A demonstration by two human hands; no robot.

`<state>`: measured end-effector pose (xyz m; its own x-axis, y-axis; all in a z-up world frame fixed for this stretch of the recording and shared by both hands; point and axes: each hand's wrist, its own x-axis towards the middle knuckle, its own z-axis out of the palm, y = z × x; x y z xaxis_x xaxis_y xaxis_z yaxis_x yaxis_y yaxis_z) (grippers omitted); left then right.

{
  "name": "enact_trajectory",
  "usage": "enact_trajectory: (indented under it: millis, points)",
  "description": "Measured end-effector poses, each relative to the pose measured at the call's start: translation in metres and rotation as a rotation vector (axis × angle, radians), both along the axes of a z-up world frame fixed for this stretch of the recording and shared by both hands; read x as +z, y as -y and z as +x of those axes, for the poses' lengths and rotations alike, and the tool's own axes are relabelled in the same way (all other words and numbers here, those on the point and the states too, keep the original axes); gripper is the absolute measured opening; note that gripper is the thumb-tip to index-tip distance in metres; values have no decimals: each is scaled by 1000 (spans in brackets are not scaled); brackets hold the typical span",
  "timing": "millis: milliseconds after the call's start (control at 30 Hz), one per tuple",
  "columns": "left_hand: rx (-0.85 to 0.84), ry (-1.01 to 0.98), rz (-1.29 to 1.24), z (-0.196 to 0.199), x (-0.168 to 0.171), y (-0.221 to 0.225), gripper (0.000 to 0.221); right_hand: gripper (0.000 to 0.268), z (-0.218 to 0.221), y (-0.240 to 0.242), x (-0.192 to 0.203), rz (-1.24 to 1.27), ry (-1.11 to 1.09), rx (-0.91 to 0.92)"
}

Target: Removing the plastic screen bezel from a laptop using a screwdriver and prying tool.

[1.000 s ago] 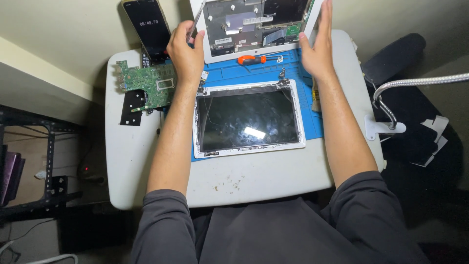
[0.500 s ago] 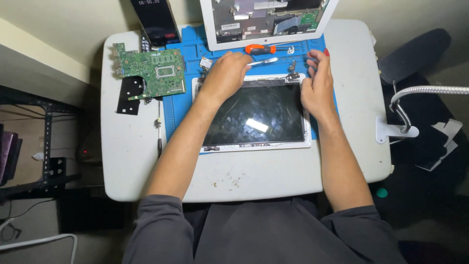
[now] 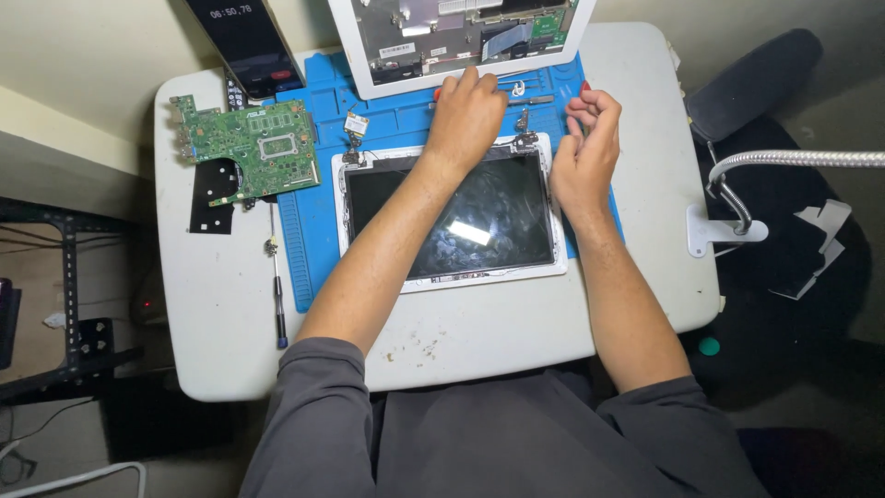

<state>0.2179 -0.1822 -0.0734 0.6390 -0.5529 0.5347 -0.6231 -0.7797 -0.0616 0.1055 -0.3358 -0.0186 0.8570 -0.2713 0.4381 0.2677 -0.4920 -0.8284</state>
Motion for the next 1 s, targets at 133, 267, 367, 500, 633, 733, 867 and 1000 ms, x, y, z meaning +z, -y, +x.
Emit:
enact_trajectory:
  millis: [133, 267, 367, 500, 633, 733, 867, 1000]
  points:
    - [36, -115, 41, 6, -2, -3, 17, 47, 1, 15, 7, -10, 48, -12]
    - [13, -162, 5, 2, 1, -13, 27, 32, 0, 49, 19, -195, -45, -86]
    - [-20, -202, -59, -13, 29, -25, 8, 25, -8, 60, 33, -344, -364, -21]
    - [-71, -284, -257, -55, 76, -49, 17, 59, -15, 62, 33, -519, -705, 43]
    - [-58, -305, -366, -103, 108, -80, 18, 53, -15, 53, 37, -511, -525, -15]
    - [-20, -403, -459, -132, 119, -100, 17, 49, -14, 54, 37, -519, -532, -63]
    - [45, -438, -529, -156, 117, -121, 13, 40, -13, 53, 41, -389, -488, -102]
    - [47, -258, -560, -163, 98, -129, 4, 44, 5, 54, 32, -271, -497, -198]
